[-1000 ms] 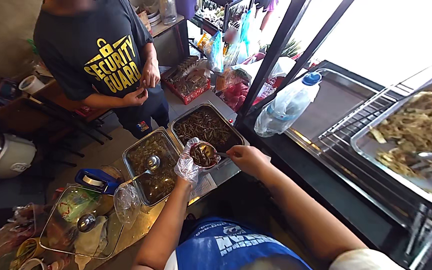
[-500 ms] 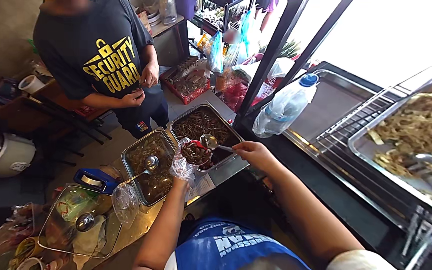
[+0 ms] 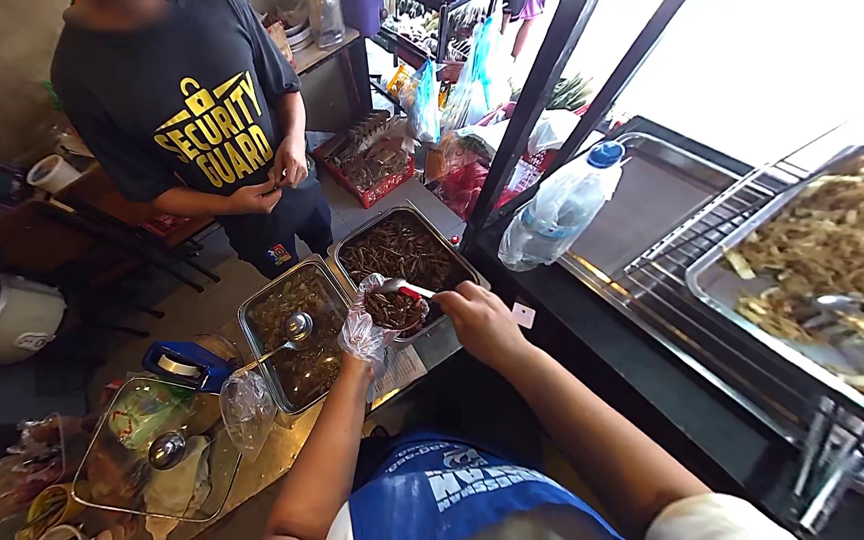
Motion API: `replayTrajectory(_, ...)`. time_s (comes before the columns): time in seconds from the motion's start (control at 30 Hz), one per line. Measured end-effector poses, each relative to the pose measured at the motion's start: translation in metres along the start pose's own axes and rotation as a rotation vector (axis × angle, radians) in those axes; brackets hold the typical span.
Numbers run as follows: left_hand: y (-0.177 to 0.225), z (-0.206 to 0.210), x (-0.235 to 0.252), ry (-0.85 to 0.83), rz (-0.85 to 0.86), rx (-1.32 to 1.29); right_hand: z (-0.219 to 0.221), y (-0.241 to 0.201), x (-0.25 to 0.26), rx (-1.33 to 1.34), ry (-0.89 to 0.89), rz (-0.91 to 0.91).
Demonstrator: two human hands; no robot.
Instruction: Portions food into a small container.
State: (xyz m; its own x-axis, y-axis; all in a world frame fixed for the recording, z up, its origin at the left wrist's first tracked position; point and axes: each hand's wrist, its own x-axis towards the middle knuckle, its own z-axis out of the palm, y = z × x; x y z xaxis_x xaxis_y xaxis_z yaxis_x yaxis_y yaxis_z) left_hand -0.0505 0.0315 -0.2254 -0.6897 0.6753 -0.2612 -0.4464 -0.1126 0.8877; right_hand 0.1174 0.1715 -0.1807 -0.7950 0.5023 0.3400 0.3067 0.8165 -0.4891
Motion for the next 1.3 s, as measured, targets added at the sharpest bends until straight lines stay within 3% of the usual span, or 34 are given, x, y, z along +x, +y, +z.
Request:
replayTrajectory(0.17,-0.001,0.000,0.002,0.017,0.040,0.058,0.005,0.008,-0.005,-0.118,-0.025,-0.132)
replayTrajectory(0.4,-0.007,-0.012,0.006,-0.040,0.139,0.036,-0.011,-0.004,-0.009,-0.134,-0.030,-0.030)
replayTrajectory(0.63,-0.001,-0.012,0.006,0.108,0.035,-0.014,-0.069,-0.008,-0.009,-0.106,-0.168,-0.077)
replayTrajectory(0.8,-0.008,-0.013,0.004,0.046,0.021,-0.040,-0.052,-0.013,-0.008,-0.133,-0.172,-0.125)
replayTrajectory(0.9,0.002,-0.010,0.003,0.023,0.070,-0.017,-0.059,-0.001,-0.007,0.000,-0.145,0.035)
replayTrajectory(1.0,0.003,-0.020,0.005,0.072,0.084,0.050,-0.062,0.017,-0.005,0.025,-0.301,0.395)
replayTrajectory(1.07,0.000,-0.024,0.004,0.075,0.084,0.045,-0.042,0.034,-0.006,-0.040,-0.389,0.530)
replayTrajectory(1.3,0.006,-0.015,-0.006,0.044,0.072,0.075,-0.002,0.043,-0.003,-0.266,-0.399,0.603)
